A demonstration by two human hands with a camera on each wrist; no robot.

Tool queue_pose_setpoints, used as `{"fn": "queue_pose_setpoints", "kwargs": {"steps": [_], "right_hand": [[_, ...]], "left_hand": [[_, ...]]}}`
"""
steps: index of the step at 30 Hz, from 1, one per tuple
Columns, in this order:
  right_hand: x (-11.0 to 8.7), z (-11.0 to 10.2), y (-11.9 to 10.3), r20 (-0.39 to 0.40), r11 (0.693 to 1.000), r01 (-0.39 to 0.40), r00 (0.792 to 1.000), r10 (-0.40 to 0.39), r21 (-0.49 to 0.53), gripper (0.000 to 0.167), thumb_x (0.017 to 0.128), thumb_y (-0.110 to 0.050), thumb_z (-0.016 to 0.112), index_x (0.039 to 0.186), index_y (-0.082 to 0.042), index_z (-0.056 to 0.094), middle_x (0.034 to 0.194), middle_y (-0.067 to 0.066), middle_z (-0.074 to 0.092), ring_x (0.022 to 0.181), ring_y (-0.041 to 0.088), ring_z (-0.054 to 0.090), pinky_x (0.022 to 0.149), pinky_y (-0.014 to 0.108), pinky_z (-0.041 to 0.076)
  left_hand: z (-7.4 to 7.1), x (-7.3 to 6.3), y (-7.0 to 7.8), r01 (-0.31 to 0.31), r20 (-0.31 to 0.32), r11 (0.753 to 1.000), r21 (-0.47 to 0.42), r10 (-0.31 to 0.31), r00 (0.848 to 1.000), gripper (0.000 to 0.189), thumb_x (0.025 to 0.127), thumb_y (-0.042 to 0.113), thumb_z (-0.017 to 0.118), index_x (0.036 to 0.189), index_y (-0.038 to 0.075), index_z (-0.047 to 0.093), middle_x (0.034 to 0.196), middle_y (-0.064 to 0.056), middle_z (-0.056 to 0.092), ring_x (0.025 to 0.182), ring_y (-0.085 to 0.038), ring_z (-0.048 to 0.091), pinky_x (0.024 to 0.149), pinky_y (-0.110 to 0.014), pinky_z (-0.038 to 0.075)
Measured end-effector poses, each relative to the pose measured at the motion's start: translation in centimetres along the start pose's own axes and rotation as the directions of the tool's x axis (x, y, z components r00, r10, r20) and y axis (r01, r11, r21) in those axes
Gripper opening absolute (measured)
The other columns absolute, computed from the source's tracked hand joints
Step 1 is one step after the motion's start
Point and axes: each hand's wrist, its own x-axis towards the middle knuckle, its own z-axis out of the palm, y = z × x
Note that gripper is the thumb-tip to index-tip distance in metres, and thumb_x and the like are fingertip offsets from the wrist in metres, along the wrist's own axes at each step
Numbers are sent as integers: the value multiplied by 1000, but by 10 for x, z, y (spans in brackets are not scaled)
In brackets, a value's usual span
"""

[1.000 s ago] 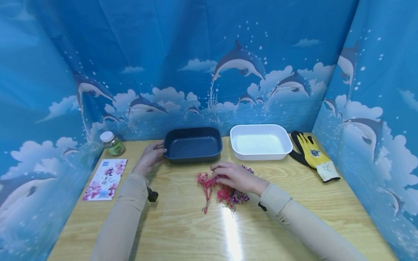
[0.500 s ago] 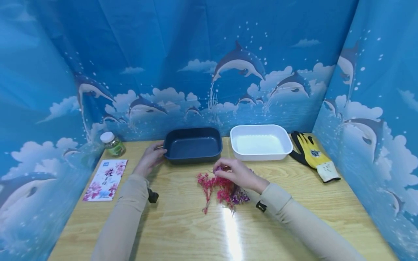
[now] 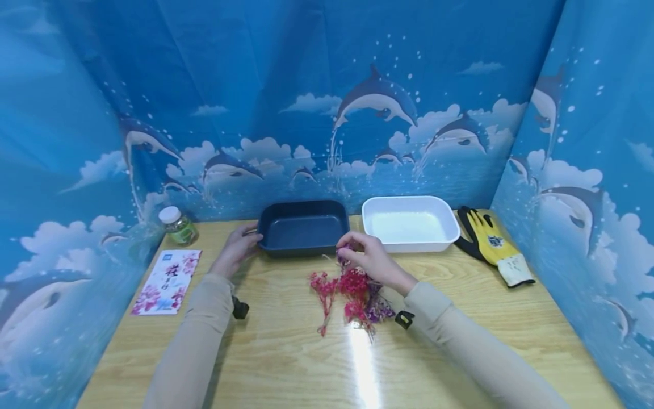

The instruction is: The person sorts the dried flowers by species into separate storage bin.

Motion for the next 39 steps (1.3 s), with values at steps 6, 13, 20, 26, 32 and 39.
{"fn": "queue_pose_setpoints", "kwargs": {"steps": [6,13,20,26,32,39], "right_hand": [[9,-3,-1,-69,975,-111,990,126,192,24,107,-14,62,124,3,63,113,16,67,94,15,71,82,50,68],[20,-6,-6,-88,922,-231,959,270,311,29,109,-22,60,130,-3,62,112,4,65,95,18,70,90,53,67],[36,-9,-8,-52,833,-318,923,381,453,39,110,-29,58,138,-1,57,113,1,59,92,16,65,90,40,68],[46,-7,-9,-33,786,-345,907,420,513,39,110,-29,58,137,0,56,110,2,60,84,14,66,90,37,68],[60,-2,-12,-6,767,-346,910,414,540,36,110,-28,57,135,-2,56,110,4,58,87,18,66,93,38,67],[81,8,-18,-14,762,-355,903,430,541,30,111,-28,57,131,-8,63,116,3,60,87,16,67,89,35,68]], "left_hand": [[0,-1,0,-10,15,1000,3,10,1000,61,111,12,47,167,6,24,171,-24,29,155,-40,38,130,-50,37],[-1,1,-2,-7,14,1000,-8,7,1000,61,111,12,48,167,7,24,171,-23,30,155,-39,38,130,-49,37],[-2,-1,-1,-10,18,1000,-23,10,1000,61,111,12,47,168,8,24,172,-22,27,157,-38,36,131,-49,36],[-1,0,-1,-16,17,1000,-26,16,1000,61,111,11,48,167,6,26,172,-22,29,155,-38,38,130,-48,38],[-3,0,-1,-24,22,999,-28,24,999,61,111,11,47,167,6,25,172,-23,29,156,-39,37,130,-48,37],[-2,2,-4,-17,17,999,-40,18,1000,60,111,10,47,167,6,26,172,-23,29,157,-39,36,130,-48,37]]}}
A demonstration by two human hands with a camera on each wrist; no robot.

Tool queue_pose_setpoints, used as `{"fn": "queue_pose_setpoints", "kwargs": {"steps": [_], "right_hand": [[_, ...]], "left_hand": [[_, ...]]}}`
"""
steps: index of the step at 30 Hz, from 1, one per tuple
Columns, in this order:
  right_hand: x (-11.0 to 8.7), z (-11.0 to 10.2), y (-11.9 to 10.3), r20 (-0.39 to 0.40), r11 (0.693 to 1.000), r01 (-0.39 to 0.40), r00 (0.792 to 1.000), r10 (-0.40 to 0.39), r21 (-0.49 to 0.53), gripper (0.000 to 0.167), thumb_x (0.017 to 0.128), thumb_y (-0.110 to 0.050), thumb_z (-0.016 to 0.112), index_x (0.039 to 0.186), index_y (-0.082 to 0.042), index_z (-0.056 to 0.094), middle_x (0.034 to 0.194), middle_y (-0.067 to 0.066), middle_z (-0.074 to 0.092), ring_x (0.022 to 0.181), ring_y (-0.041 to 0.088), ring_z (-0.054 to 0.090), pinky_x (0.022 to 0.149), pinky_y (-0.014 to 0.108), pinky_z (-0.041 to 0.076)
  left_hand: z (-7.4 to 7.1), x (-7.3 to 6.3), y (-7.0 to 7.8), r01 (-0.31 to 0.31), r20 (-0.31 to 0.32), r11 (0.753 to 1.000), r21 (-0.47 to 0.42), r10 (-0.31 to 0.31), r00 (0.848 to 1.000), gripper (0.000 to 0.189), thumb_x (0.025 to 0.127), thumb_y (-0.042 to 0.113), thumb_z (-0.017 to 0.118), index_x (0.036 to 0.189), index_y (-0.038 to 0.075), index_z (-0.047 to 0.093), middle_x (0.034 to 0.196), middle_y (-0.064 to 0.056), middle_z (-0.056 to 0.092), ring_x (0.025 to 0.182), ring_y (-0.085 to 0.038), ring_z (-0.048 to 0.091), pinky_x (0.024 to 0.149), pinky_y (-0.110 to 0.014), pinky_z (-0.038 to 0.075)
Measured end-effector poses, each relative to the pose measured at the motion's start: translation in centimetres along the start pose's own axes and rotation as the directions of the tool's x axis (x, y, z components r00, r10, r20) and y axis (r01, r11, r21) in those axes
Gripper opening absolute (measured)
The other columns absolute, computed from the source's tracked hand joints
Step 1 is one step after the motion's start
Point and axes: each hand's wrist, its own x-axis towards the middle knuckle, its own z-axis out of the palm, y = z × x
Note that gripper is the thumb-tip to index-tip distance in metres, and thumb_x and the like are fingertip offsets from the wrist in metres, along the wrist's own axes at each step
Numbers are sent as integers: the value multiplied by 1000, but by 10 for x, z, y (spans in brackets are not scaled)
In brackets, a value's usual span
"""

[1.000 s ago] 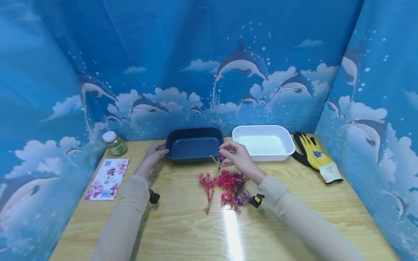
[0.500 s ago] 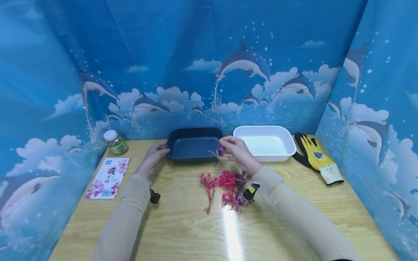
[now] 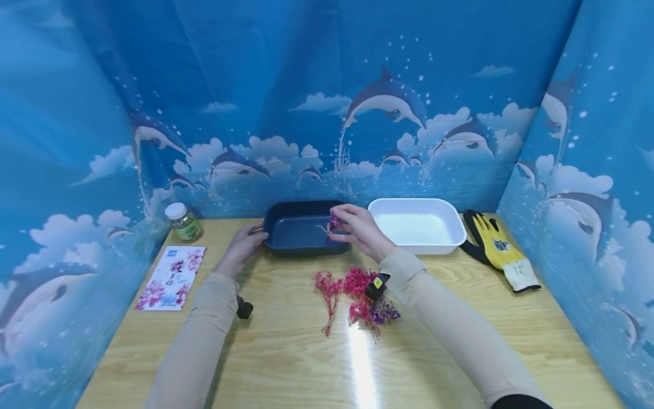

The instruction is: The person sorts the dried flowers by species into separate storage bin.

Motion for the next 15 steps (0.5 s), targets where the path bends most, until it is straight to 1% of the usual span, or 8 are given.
{"fn": "queue_pose_setpoints", "kwargs": {"steps": [6,9,11,15], "right_hand": [[18,15,1,-15,997,-33,999,34,71,35,110,-25,58,138,-4,61,112,4,61,87,14,68,83,33,68],[26,20,4,-25,994,-45,999,48,102,36,110,-24,58,139,-3,61,111,3,62,88,15,67,81,32,68],[30,23,6,-29,992,-51,998,55,118,37,110,-22,57,140,-1,60,112,3,62,89,15,68,82,33,68],[37,31,8,-13,990,-69,997,71,124,42,111,-20,56,146,2,55,113,6,62,91,16,68,87,35,68]], "left_hand": [[0,-1,3,12,-2,1000,-1,-12,1000,60,111,10,46,167,6,26,171,-23,30,156,-39,38,130,-49,37],[0,-2,3,6,4,1000,1,-6,1000,59,112,10,46,167,6,25,170,-24,31,155,-39,38,130,-49,37],[1,-2,3,-2,8,1000,0,2,1000,59,111,10,46,167,4,25,169,-26,31,155,-40,38,130,-49,37],[1,-2,2,-2,5,1000,-6,2,1000,59,111,8,46,166,3,26,168,-28,34,154,-42,40,129,-48,38]]}}
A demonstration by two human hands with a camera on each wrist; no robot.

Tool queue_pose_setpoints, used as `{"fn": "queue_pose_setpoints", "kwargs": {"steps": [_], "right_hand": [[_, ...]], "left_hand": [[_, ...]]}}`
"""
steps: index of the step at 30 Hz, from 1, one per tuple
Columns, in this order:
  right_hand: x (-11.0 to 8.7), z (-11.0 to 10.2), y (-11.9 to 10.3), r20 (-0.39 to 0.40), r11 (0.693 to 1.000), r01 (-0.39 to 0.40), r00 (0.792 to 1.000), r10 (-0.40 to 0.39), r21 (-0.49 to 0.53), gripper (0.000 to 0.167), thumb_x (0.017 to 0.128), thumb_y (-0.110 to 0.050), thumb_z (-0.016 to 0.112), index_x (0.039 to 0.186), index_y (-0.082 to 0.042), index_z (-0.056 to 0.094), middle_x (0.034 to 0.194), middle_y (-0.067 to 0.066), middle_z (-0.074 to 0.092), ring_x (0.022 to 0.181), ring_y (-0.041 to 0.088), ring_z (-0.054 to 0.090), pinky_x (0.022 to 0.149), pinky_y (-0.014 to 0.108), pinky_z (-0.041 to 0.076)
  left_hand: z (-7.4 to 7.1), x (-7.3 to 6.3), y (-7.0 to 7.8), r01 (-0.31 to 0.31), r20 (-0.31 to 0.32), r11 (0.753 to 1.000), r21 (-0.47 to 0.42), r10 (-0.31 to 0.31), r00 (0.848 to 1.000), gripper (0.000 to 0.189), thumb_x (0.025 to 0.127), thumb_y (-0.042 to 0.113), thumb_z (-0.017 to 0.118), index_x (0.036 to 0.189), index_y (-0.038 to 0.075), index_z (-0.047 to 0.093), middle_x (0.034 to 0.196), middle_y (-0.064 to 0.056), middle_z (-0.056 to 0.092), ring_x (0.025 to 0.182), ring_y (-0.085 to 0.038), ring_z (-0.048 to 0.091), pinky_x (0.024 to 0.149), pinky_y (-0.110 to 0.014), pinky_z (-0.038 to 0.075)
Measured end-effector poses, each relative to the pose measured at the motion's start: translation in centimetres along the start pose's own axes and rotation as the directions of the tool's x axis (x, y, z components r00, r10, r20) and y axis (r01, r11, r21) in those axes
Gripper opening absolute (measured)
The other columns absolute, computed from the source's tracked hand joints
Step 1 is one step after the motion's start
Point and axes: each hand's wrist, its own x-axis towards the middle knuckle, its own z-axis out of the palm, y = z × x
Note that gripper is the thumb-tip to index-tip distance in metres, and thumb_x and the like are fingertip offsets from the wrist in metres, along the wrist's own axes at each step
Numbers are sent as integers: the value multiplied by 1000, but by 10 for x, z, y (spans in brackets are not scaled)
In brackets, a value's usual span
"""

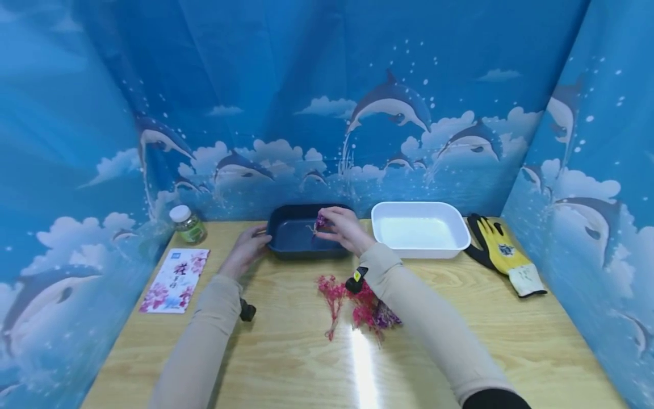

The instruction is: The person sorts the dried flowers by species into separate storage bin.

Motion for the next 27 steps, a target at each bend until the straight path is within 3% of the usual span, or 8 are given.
{"fn": "queue_pose_setpoints", "kwargs": {"steps": [7,18,22,25,27], "right_hand": [[8,16,3,-4,999,-36,999,37,14,45,111,-16,55,150,5,51,113,7,61,93,18,69,90,35,67],[19,29,7,-3,994,-85,996,86,72,45,110,-15,56,150,2,48,118,11,57,97,24,66,113,49,56],[22,30,8,25,993,-91,996,89,78,46,109,-13,56,152,1,46,146,22,53,123,38,65,118,51,52],[23,31,7,53,994,-93,994,90,49,50,110,-13,53,157,1,41,163,26,41,146,44,51,123,53,46],[23,32,5,70,996,-88,994,87,22,53,111,-14,52,160,1,38,166,26,37,152,44,44,125,54,43]], "left_hand": [[1,0,-3,-15,-7,1000,6,15,1000,59,111,9,47,166,3,27,168,-28,33,154,-42,40,129,-49,39],[8,2,-3,-28,-9,999,19,28,1000,57,111,9,46,165,1,28,168,-27,34,154,-42,40,129,-51,39],[8,3,-3,-38,-14,999,14,39,999,57,111,7,45,165,-1,28,167,-28,35,153,-43,41,128,-51,39],[7,4,-4,-43,-22,999,6,43,999,57,111,6,45,164,-2,28,166,-29,36,152,-44,42,128,-52,39],[6,4,-4,-43,-26,999,6,43,999,56,111,6,45,164,-2,29,166,-30,36,152,-44,42,128,-51,39]]}}
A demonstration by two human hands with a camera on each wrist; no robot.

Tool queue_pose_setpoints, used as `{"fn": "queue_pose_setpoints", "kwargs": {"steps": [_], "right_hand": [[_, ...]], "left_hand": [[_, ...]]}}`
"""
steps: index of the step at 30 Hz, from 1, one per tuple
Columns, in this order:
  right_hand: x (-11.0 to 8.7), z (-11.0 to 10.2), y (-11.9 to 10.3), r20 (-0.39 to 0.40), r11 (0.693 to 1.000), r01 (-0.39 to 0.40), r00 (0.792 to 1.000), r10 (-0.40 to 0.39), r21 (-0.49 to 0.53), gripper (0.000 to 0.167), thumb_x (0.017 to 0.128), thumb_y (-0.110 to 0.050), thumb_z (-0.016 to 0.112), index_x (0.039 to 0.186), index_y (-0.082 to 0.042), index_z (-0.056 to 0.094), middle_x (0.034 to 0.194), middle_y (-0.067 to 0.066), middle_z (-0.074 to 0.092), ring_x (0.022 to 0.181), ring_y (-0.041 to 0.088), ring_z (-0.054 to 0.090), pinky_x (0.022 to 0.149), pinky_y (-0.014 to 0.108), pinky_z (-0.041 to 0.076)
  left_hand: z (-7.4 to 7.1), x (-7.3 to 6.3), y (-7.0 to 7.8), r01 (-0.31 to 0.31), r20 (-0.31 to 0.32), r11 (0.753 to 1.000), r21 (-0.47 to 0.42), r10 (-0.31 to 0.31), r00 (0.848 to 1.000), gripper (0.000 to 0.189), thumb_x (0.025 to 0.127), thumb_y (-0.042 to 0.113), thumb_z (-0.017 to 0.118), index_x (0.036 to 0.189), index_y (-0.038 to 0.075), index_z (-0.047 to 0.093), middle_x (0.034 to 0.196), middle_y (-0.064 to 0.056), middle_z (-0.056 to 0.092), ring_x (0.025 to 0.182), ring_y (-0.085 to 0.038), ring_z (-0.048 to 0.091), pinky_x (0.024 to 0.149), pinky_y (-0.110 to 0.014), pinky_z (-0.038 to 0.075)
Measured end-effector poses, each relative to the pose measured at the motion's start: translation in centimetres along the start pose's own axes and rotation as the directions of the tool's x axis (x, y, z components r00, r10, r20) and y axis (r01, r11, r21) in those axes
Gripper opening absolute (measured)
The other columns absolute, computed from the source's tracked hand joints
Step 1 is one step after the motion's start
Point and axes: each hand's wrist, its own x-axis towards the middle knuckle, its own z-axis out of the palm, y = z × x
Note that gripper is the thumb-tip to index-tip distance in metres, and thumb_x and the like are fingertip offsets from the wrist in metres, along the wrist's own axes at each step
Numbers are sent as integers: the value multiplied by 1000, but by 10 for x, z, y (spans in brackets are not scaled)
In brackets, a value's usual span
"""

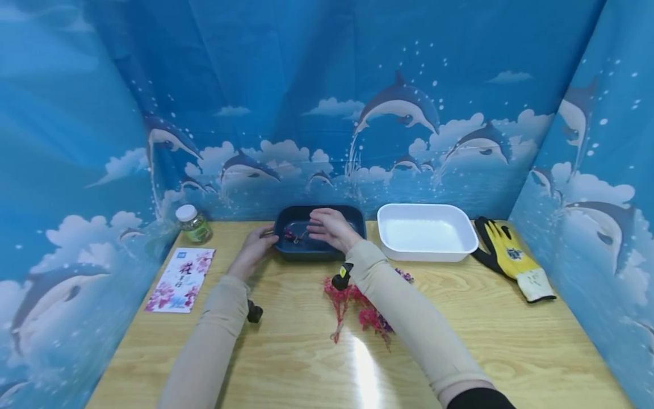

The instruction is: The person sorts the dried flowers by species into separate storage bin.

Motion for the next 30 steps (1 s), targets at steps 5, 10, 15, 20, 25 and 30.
{"fn": "queue_pose_setpoints", "kwargs": {"steps": [5,10,15,20,25,30], "right_hand": [[-5,-4,-7,9,1000,12,1000,-12,-28,53,112,-16,51,161,-2,37,167,25,37,153,43,42,127,54,42],[-15,-13,-16,4,998,20,1000,-20,-56,48,111,-17,52,157,-5,45,167,22,38,152,41,44,127,53,42],[-30,-26,-26,10,986,57,998,-57,-159,49,111,-20,54,157,-6,45,166,19,42,151,39,47,126,52,43],[-47,-41,-35,20,965,86,996,-84,-247,47,111,-21,54,156,-9,46,167,15,41,152,38,46,124,51,45],[-68,-57,-38,19,935,103,995,-103,-338,46,110,-23,56,154,-12,49,166,13,42,150,37,48,122,49,49],[-86,-71,-38,23,919,114,993,-114,-377,47,110,-23,57,154,-12,48,167,15,40,151,38,46,124,53,46]], "left_hand": [[1,-1,1,8,-1,1000,2,-8,1000,57,111,8,46,164,-1,29,167,-29,35,153,-42,42,129,-50,39],[1,-1,0,19,-1,1000,8,-19,1000,58,111,9,46,165,1,28,168,-28,35,153,-42,41,129,-50,39],[1,-3,1,22,6,1000,-3,-22,1000,58,112,9,44,166,2,26,169,-28,33,154,-42,40,129,-50,38],[1,-5,1,22,6,1000,9,-23,1000,58,112,11,44,167,4,25,168,-27,33,154,-41,40,129,-49,38],[1,-6,1,30,0,999,17,-30,1000,58,112,12,44,167,5,25,168,-27,34,154,-40,41,129,-48,38],[1,-7,2,30,0,999,29,-30,1000,59,112,12,44,167,5,25,168,-27,34,154,-40,41,129,-47,39]]}}
